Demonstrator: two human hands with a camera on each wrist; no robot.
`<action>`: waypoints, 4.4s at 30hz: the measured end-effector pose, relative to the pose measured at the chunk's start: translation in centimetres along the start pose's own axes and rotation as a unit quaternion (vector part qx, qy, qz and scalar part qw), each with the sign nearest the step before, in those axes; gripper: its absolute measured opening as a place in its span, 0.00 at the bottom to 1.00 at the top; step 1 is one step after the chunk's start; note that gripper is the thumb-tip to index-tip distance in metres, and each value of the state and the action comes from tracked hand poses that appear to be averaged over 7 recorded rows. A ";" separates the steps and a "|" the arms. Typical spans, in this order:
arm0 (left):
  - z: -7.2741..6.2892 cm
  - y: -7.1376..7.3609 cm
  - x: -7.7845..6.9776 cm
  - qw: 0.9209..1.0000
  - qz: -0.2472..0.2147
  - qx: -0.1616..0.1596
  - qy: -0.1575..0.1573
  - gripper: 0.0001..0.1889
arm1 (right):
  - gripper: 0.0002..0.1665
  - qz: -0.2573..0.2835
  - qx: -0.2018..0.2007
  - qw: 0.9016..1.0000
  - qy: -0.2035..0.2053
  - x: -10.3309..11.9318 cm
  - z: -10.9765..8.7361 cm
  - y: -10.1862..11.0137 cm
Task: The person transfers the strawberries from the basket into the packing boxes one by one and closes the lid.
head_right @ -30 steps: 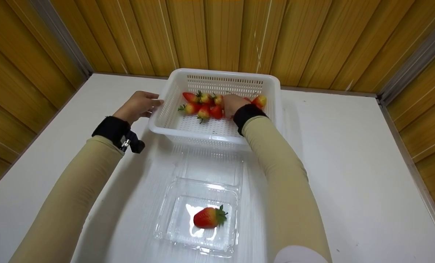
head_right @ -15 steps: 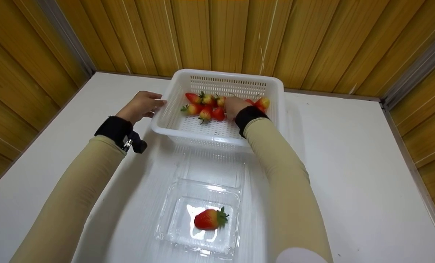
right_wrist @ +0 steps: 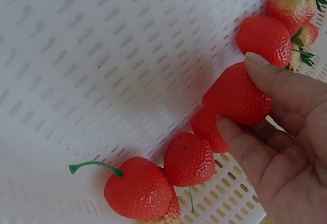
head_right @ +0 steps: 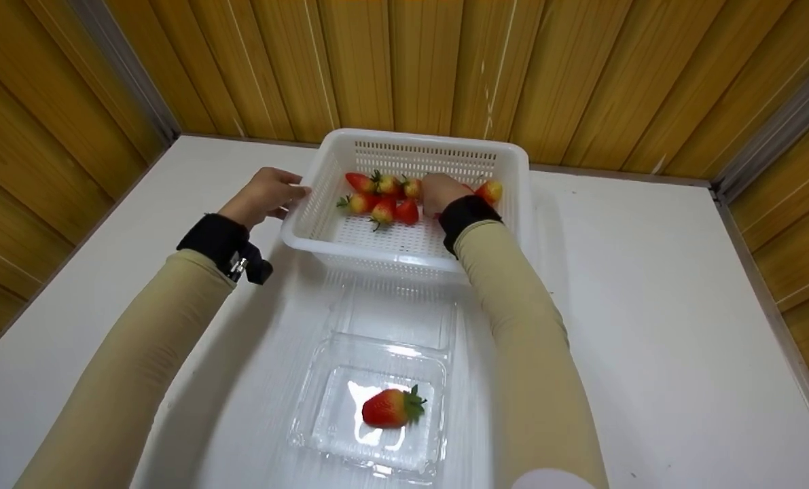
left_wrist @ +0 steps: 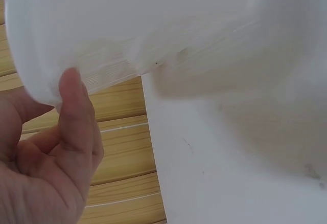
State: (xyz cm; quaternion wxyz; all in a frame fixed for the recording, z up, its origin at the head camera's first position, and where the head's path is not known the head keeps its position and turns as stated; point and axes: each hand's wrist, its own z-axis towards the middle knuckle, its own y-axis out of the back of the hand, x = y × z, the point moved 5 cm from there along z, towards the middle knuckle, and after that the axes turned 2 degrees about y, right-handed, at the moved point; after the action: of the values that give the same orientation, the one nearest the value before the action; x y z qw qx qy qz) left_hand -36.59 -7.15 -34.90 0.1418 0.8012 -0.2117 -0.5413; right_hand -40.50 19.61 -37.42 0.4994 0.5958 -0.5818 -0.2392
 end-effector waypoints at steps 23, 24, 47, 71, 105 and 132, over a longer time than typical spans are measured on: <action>-0.1 2.1 -0.6 0.991 0.116 -0.056 -0.024 0.28 | 0.28 0.045 -0.134 0.988 0.068 3.0 -3.5 6.0; -0.3 2.2 -0.6 0.988 0.139 -0.065 -0.033 0.29 | 0.28 0.051 -0.138 0.987 0.072 3.2 -3.7 6.2; -14.5 -1.0 -0.4 0.954 0.106 0.088 -0.266 0.19 | 0.26 0.016 -0.246 0.924 0.292 9.2 -19.6 3.1; -15.8 -5.6 11.1 0.967 -0.015 0.252 -0.009 0.21 | 0.22 -0.057 -0.051 0.915 0.395 10.5 -27.1 -11.4; -16.2 -7.0 12.1 0.955 -0.117 0.274 0.012 0.17 | 0.19 -0.101 -0.010 0.919 0.381 10.9 -25.7 -15.0; -16.5 -7.0 12.0 0.955 -0.127 0.269 0.012 0.18 | 0.19 -0.125 -0.020 0.913 0.387 11.2 -25.4 -15.2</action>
State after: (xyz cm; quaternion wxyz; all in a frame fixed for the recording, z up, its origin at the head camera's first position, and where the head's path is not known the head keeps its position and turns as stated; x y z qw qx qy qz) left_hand -16.06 -7.01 -41.62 -0.1463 0.8363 -0.2444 -0.4685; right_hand -9.22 14.55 -37.55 0.6630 0.6996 -0.2589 -0.0624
